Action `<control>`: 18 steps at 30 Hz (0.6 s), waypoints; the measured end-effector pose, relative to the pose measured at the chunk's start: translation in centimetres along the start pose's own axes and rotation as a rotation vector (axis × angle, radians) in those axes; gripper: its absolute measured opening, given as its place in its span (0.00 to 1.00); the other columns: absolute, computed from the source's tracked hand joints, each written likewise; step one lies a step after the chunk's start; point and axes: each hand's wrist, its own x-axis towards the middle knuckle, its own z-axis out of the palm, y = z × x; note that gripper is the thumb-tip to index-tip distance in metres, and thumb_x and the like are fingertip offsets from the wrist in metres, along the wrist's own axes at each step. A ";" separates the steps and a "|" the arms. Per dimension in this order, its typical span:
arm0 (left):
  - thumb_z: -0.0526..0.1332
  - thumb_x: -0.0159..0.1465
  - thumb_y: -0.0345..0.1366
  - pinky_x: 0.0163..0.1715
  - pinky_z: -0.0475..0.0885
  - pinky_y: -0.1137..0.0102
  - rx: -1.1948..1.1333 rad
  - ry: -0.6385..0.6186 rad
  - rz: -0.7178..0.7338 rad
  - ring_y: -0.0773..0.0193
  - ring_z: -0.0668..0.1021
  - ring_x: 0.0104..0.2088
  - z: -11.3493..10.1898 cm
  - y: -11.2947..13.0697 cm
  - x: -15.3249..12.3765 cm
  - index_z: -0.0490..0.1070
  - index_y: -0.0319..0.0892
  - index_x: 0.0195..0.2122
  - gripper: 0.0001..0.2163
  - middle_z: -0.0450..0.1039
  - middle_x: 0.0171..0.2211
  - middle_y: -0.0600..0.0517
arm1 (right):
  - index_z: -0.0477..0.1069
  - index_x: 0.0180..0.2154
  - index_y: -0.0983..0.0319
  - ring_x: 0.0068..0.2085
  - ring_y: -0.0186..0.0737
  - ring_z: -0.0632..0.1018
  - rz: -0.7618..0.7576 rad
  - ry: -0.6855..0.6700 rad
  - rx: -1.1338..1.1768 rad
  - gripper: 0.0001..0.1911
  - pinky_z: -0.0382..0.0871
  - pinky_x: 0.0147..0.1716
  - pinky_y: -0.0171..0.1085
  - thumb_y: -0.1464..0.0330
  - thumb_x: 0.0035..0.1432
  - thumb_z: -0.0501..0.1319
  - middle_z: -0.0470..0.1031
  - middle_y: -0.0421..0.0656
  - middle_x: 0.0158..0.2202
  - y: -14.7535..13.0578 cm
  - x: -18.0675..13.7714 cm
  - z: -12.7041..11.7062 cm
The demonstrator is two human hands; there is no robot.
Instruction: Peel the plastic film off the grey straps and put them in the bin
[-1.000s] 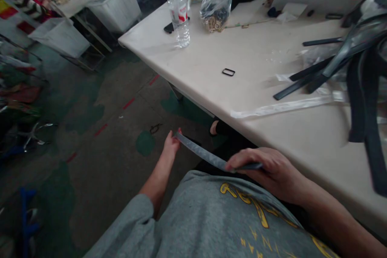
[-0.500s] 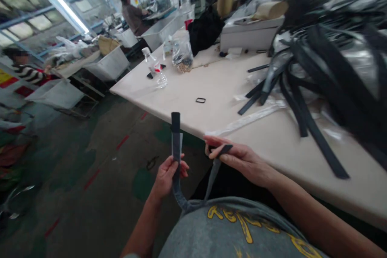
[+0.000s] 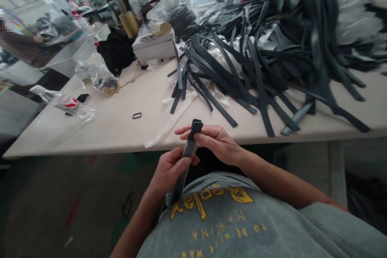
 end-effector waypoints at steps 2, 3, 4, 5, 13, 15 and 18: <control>0.69 0.57 0.41 0.38 0.72 0.69 0.060 -0.080 -0.020 0.59 0.77 0.32 2.3 0.2 1.2 0.81 0.40 0.37 0.11 0.79 0.29 0.47 | 0.78 0.44 0.58 0.56 0.42 0.74 -0.052 0.137 -0.024 0.14 0.65 0.59 0.46 0.63 0.69 0.54 0.77 0.43 0.53 -1.0 -1.6 -1.0; 0.68 0.58 0.41 0.37 0.71 0.69 0.097 -0.141 -0.029 0.59 0.77 0.32 3.5 -0.1 1.6 0.82 0.41 0.36 0.10 0.79 0.30 0.47 | 0.78 0.43 0.58 0.56 0.42 0.75 -0.086 0.217 -0.038 0.14 0.64 0.60 0.47 0.63 0.69 0.54 0.78 0.43 0.51 -1.6 -2.5 -1.6; 0.67 0.58 0.40 0.37 0.71 0.70 0.141 -0.212 -0.042 0.59 0.77 0.32 4.5 -0.5 1.9 0.82 0.41 0.34 0.09 0.79 0.31 0.48 | 0.78 0.42 0.57 0.55 0.43 0.75 -0.119 0.299 -0.057 0.14 0.62 0.61 0.48 0.62 0.69 0.54 0.79 0.42 0.49 -2.3 -3.5 -2.2; 0.66 0.59 0.40 0.37 0.71 0.70 0.192 -0.286 -0.052 0.59 0.77 0.33 5.5 -1.1 2.2 0.82 0.42 0.34 0.08 0.79 0.32 0.48 | 0.78 0.40 0.57 0.54 0.43 0.76 -0.145 0.386 -0.083 0.15 0.61 0.62 0.49 0.62 0.69 0.54 0.80 0.42 0.46 -2.9 -4.5 -2.9; 0.64 0.61 0.39 0.46 0.70 0.69 0.420 -0.650 0.024 0.56 0.78 0.42 10.9 -5.2 4.4 0.81 0.47 0.42 0.10 0.79 0.41 0.49 | 0.75 0.33 0.57 0.50 0.47 0.78 -0.124 0.888 -0.605 0.19 0.64 0.59 0.52 0.56 0.69 0.51 0.79 0.42 0.38 -8.1 -14.5 -7.2; 0.65 0.60 0.40 0.52 0.69 0.67 0.418 -0.656 0.033 0.55 0.77 0.48 11.2 -5.2 5.1 0.79 0.49 0.47 0.14 0.78 0.48 0.49 | 0.73 0.33 0.57 0.49 0.47 0.79 -0.155 1.061 -0.824 0.20 0.64 0.59 0.52 0.57 0.69 0.49 0.78 0.42 0.38 -10.2 -17.4 -8.1; 0.65 0.59 0.44 0.58 0.66 0.63 0.409 -0.562 0.003 0.52 0.74 0.54 10.4 -5.0 5.7 0.77 0.49 0.51 0.19 0.75 0.53 0.48 | 0.72 0.33 0.57 0.47 0.45 0.80 -0.205 1.234 -1.167 0.16 0.61 0.61 0.50 0.61 0.69 0.50 0.78 0.43 0.38 -13.5 -21.9 -9.8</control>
